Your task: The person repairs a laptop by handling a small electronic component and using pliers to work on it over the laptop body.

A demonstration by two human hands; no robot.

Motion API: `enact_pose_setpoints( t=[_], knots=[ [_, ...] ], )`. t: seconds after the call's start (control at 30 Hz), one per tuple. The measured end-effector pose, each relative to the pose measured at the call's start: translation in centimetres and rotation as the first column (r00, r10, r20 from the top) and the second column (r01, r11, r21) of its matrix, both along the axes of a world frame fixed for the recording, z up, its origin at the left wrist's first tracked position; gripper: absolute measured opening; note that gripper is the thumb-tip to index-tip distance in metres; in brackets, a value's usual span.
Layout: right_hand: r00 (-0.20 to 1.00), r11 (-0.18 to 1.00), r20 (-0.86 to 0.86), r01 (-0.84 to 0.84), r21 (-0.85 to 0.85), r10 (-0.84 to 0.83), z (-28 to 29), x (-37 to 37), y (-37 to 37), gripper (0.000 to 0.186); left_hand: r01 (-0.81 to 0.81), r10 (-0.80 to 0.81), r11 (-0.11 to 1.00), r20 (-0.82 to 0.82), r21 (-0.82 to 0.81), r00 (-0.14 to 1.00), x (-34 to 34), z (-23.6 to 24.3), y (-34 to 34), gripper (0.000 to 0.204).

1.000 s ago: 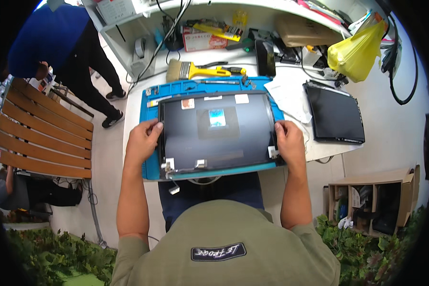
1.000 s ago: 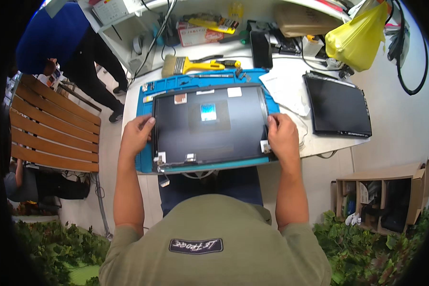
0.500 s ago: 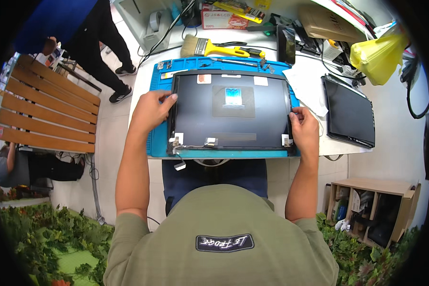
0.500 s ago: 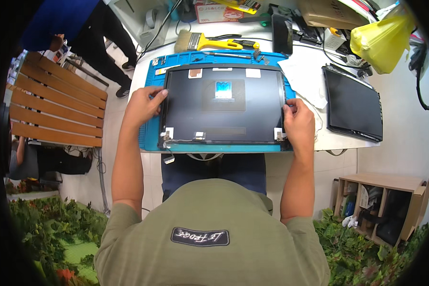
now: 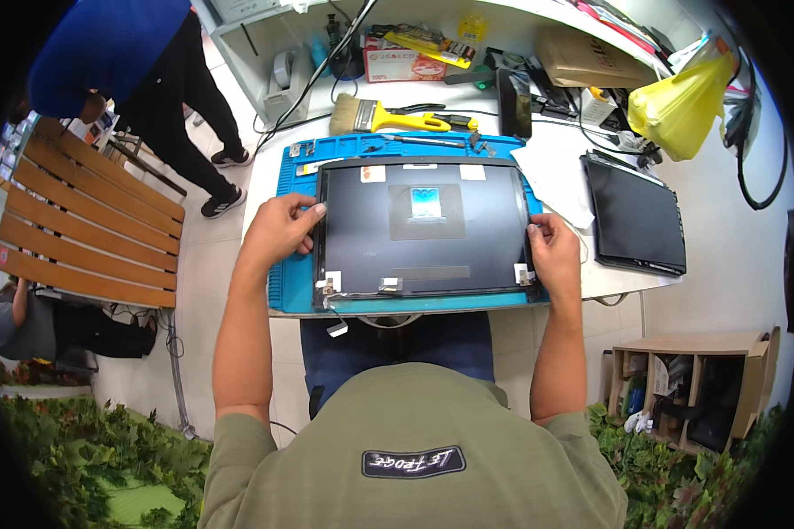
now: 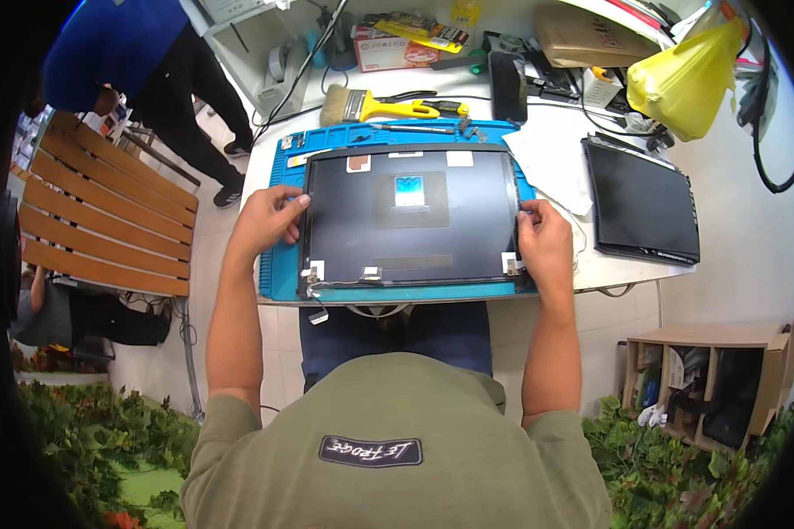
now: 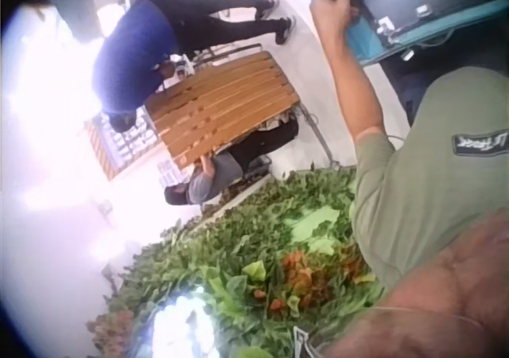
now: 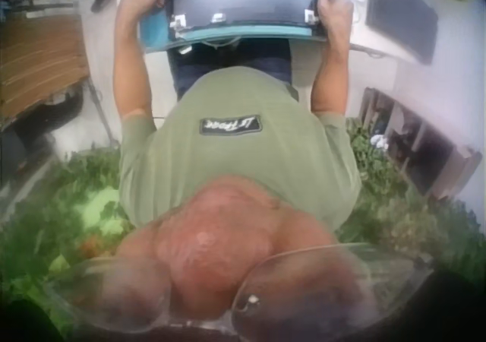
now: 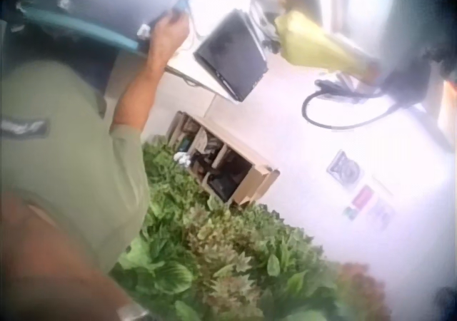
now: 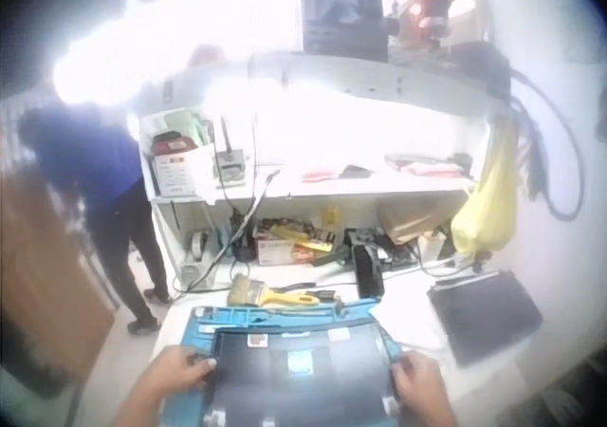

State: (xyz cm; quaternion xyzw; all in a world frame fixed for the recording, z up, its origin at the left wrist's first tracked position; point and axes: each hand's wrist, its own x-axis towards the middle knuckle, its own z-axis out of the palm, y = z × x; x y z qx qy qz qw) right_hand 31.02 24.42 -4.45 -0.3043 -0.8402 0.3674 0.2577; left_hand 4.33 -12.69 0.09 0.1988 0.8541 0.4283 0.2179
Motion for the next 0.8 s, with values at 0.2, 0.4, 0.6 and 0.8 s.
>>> enact_pose_setpoints(
  t=[0.2,0.4,0.6,0.8],
  knots=[
    [0.999,0.995,0.049,-0.009,0.101,0.004,1.8,0.8,-0.7,0.020,-0.032,0.022,0.998,-0.172,-0.056,0.985,-0.2,1.5,1.0,0.039],
    [0.993,0.991,-0.104,-0.044,0.127,0.057,4.7,3.3,-4.4,0.015,0.387,-0.383,0.918,-0.471,-0.093,0.795,0.2,5.1,11.9,0.033],
    [0.958,0.975,-0.201,-0.182,0.130,0.205,4.9,5.1,-7.5,0.013,0.319,-0.475,0.879,-0.597,-0.355,0.647,-1.7,3.0,26.3,0.040],
    [0.969,0.988,-0.191,-0.156,0.015,0.156,4.2,9.4,-7.8,0.010,0.196,-0.381,0.911,-0.564,-0.362,0.732,-0.9,-0.3,31.7,0.029]
  ],
)
